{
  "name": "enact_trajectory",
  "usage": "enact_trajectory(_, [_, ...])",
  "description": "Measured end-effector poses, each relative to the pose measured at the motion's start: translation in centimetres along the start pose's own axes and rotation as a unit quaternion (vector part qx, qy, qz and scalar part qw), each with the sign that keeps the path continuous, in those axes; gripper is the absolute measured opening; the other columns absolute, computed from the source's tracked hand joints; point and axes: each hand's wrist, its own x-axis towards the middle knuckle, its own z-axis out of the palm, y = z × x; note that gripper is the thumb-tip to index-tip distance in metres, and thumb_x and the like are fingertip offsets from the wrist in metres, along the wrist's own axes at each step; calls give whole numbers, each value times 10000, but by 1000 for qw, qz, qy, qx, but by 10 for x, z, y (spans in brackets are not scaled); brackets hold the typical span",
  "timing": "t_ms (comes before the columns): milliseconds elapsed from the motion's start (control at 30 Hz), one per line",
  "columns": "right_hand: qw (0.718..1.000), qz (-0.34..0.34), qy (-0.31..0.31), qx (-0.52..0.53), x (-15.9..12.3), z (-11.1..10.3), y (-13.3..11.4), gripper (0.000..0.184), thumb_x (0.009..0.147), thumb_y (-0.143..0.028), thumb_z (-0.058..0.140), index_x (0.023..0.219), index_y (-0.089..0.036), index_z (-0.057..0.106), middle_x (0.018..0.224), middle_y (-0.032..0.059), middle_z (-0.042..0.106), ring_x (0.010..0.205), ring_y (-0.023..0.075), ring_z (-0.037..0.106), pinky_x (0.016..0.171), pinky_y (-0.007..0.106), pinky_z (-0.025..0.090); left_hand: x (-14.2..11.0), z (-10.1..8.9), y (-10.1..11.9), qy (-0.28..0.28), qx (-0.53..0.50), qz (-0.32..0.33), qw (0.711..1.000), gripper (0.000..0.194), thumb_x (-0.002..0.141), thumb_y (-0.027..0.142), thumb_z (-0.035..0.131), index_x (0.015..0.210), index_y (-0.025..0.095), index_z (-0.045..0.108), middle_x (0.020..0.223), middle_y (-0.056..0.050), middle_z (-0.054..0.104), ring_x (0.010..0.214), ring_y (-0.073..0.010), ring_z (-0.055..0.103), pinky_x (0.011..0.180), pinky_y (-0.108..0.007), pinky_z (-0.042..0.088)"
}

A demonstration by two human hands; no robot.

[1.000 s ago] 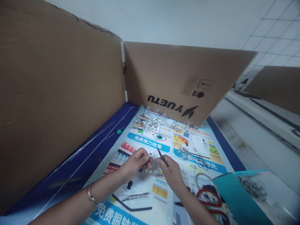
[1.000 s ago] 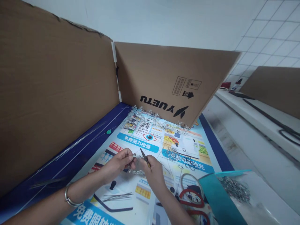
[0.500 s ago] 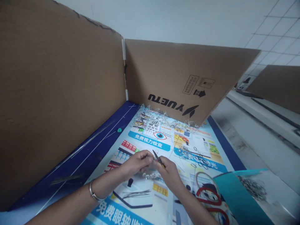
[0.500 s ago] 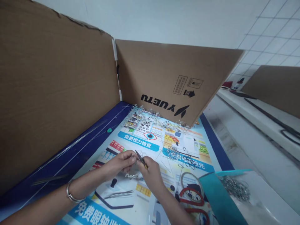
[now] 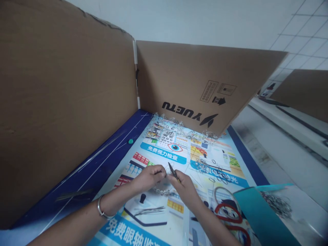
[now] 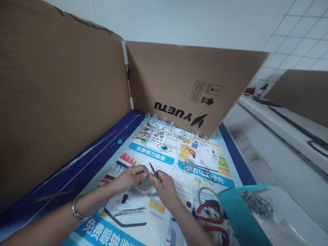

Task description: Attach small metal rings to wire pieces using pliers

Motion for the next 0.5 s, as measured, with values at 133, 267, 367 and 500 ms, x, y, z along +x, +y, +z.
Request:
enact_trajectory(133, [998,29,-8,46,0,-3,-4,291,767,-422,470,609,-188,400,554,-59,308,532,85,298,490,205,262,2,1,-1,43,-20,4,999,199,778,320,470,658,161,472,530,51,454,443,-65,351,449,-185,269])
enact_trajectory(267, [998,36,-5,53,1,-4,-6,266,757,-405,487,624,-180,437,557,-56,334,540,86,316,496,204,274,3,2,-4,64,-55,-8,996,184,782,323,473,686,167,453,539,59,447,402,-50,323,409,-176,247])
enact_trajectory(367, [999,30,5,40,2,-3,-4,247,754,-389,491,633,-176,461,558,-52,363,552,91,340,510,204,287,3,3,-4,58,-71,-23,995,201,789,349,465,697,171,445,532,64,433,373,-44,302,380,-175,225])
enact_trajectory(500, [999,19,9,29,2,1,0,245,756,-389,485,638,-175,470,567,-48,382,566,95,356,521,205,296,3,4,-5,61,-77,-26,995,207,788,353,467,692,173,436,530,65,430,363,-42,314,364,-169,223])
